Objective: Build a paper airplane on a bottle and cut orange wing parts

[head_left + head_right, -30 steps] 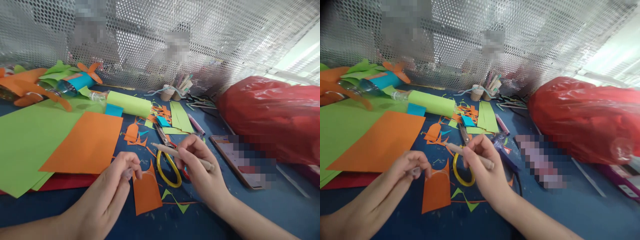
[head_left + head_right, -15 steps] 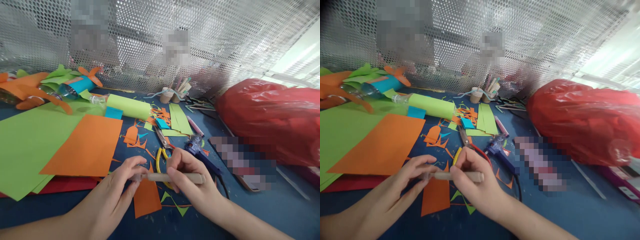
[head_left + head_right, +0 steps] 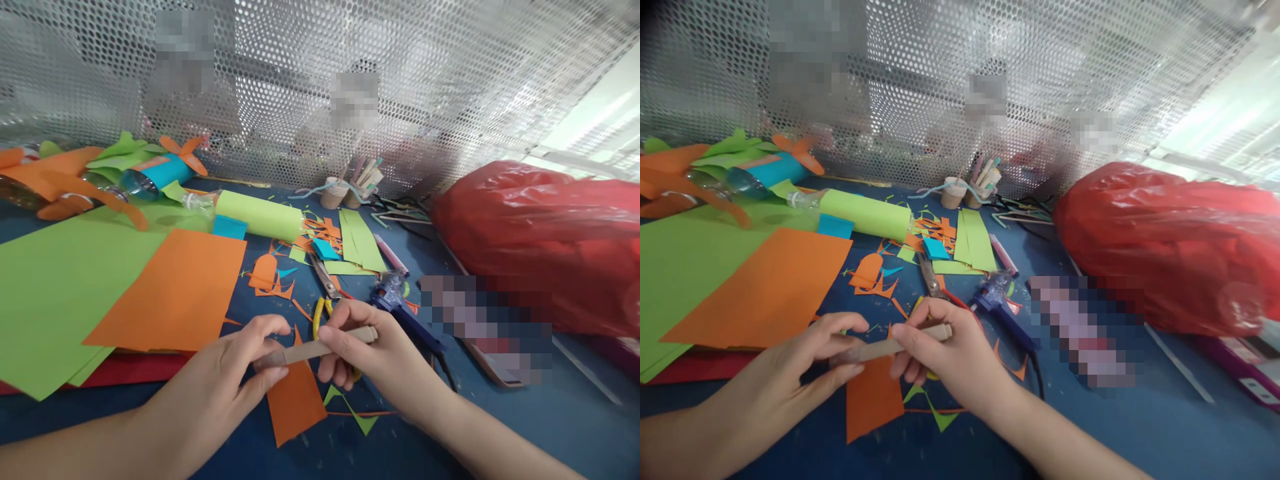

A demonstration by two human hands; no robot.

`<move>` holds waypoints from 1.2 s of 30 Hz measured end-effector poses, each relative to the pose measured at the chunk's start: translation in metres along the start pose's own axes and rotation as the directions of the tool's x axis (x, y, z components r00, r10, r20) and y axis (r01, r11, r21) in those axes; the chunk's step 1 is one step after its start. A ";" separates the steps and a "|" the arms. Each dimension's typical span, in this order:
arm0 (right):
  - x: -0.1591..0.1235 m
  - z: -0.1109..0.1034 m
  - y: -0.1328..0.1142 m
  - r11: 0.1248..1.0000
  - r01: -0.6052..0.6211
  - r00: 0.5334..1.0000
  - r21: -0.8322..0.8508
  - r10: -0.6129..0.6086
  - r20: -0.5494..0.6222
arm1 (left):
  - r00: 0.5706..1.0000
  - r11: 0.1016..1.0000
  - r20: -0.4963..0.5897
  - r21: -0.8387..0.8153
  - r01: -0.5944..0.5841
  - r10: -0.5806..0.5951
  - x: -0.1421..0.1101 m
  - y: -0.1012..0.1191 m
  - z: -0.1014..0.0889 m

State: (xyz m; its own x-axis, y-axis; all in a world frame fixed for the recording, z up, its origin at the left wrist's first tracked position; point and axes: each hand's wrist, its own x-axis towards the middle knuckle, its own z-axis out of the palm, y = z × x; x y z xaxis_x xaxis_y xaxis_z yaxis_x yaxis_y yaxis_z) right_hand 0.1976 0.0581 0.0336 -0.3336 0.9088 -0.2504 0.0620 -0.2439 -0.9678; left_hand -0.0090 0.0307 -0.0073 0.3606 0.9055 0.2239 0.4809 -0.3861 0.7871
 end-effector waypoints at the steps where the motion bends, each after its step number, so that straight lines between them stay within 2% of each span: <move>1: 0.000 0.001 0.000 1.000 -0.001 1.000 -0.003 0.001 0.003 | 0.999 0.999 -0.026 0.028 -0.040 0.041 -0.001 0.000 0.002; 4: -0.001 0.003 0.000 1.000 -0.010 1.000 -0.014 0.010 0.010 | 0.988 0.984 -0.052 0.115 -0.138 0.145 -0.004 -0.002 0.005; 10: -0.002 0.005 0.000 0.997 0.019 0.998 -0.073 -0.015 0.054 | 0.979 0.970 0.042 0.132 -0.204 0.200 -0.006 -0.006 0.004; 14: -0.010 0.005 -0.004 0.976 0.128 0.990 -0.174 -0.115 0.081 | 0.992 0.991 0.001 0.056 -0.123 0.123 -0.003 -0.003 0.003; 16: -0.013 0.002 -0.005 0.931 0.237 0.970 -0.277 -0.241 0.019 | 0.996 0.998 -0.069 0.003 -0.056 0.056 0.000 0.000 0.001; 18: -0.013 -0.003 -0.006 0.815 0.348 0.898 -0.464 -0.432 -0.084 | 0.993 1.000 -0.122 0.009 -0.005 0.006 0.003 0.002 -0.002; 20: -0.008 -0.010 -0.007 0.605 0.353 0.794 -0.714 -0.597 -0.113 | 0.991 0.992 -0.134 0.122 -0.007 0.023 0.004 0.002 -0.005; 21: -0.004 -0.014 -0.007 0.469 0.301 0.778 -0.831 -0.624 -0.071 | 0.991 0.976 -0.115 0.214 -0.037 0.063 0.005 0.001 -0.006; 23: 0.005 -0.021 -0.006 0.235 0.208 0.781 -0.949 -0.625 0.016 | 0.986 0.903 -0.042 0.409 -0.132 0.163 0.006 -0.001 -0.007; 26: 0.013 -0.027 -0.004 0.016 0.091 0.820 -0.996 -0.569 0.066 | 0.973 0.766 0.058 0.606 -0.213 0.224 0.007 -0.004 -0.006; 28: 0.013 -0.027 -0.003 -0.050 0.052 0.833 -0.997 -0.549 0.071 | 0.974 0.710 0.084 0.671 -0.213 0.212 0.008 -0.005 -0.006; 29: 0.011 -0.025 -0.003 -0.055 0.034 0.842 -0.998 -0.536 0.058 | 0.973 0.693 0.088 0.689 -0.213 0.211 0.008 -0.005 -0.005; 31: 0.005 -0.020 -0.003 -0.027 -0.011 0.889 -1.000 -0.458 0.003 | 0.972 0.684 0.096 0.697 -0.218 0.212 0.008 -0.004 -0.006; 34: -0.003 -0.012 -0.002 -0.041 -0.066 0.955 -0.997 -0.292 -0.052 | 0.972 0.722 0.117 0.653 -0.228 0.202 0.007 -0.003 -0.007; 36: -0.007 -0.007 0.000 -0.113 -0.056 0.959 -0.992 -0.281 -0.022 | 0.975 0.762 0.123 0.609 -0.221 0.184 0.008 -0.003 -0.008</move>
State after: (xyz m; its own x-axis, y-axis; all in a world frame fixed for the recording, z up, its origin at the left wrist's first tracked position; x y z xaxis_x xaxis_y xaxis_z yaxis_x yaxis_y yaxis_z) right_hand 0.2064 0.0539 0.0352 -0.3168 0.9480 0.0314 0.9448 0.3125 0.0987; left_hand -0.0138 0.0401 -0.0031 0.5385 0.7903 0.2923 0.7737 -0.6012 0.2000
